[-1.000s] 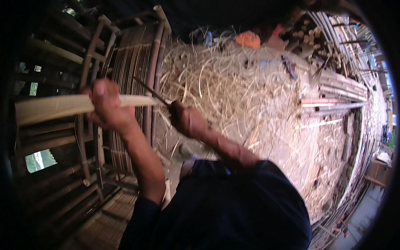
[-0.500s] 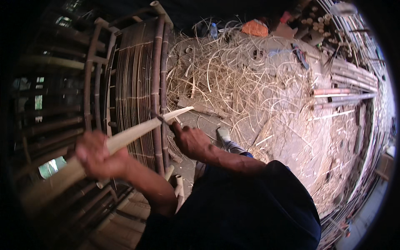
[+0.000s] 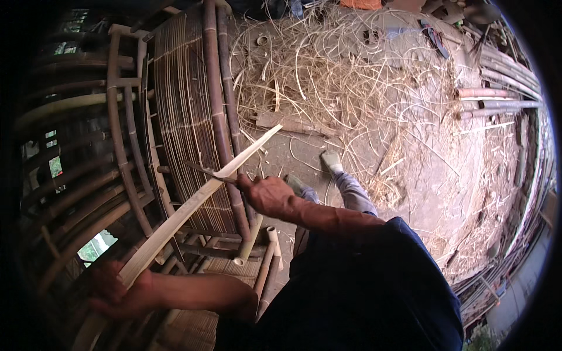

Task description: The person weaves thin bamboo strips into a mat using a knife to split and trim the strips. They repeatedly insert strips into a bamboo frame, tighten them with the knife, and trim excess material, continuing the weaving process throughout the clip.

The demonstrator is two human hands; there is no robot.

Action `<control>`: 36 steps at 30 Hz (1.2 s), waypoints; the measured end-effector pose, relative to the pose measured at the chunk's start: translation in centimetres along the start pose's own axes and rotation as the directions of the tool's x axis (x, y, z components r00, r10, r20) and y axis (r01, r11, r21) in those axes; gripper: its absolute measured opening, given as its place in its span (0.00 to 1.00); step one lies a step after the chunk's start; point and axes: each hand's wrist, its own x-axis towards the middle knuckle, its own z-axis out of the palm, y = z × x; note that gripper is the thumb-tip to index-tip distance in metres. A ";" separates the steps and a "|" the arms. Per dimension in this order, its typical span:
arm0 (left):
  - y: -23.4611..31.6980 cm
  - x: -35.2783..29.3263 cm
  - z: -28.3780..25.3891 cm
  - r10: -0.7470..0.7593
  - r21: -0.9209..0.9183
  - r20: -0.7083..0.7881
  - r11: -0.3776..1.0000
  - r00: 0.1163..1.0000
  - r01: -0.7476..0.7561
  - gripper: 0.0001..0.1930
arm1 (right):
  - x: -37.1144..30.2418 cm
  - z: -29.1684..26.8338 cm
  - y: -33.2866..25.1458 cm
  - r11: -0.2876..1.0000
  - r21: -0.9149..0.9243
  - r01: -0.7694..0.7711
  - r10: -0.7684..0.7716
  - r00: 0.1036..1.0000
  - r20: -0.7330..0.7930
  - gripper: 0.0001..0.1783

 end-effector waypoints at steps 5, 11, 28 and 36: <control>0.5 0.3 -2.1 -0.038 -0.148 0.189 0.987 0.981 0.067 0.19 | 0.2 2.5 1.6 0.938 -0.242 0.249 -0.264 0.964 -0.030 0.22; -0.2 0.3 -3.0 0.165 0.048 -0.092 0.986 0.982 -0.161 0.21 | 1.8 4.4 3.2 0.998 -0.027 -0.060 0.063 0.988 0.141 0.16; 0.5 0.8 -8.6 0.301 0.386 -0.258 0.903 0.918 -0.187 0.25 | 8.0 15.2 18.9 0.950 -0.218 -0.223 0.260 0.953 0.159 0.14; 1.7 2.2 -11.6 0.291 0.450 -0.210 0.876 0.934 -0.171 0.23 | 10.0 16.7 23.7 0.975 -0.190 -0.111 0.150 0.967 0.205 0.16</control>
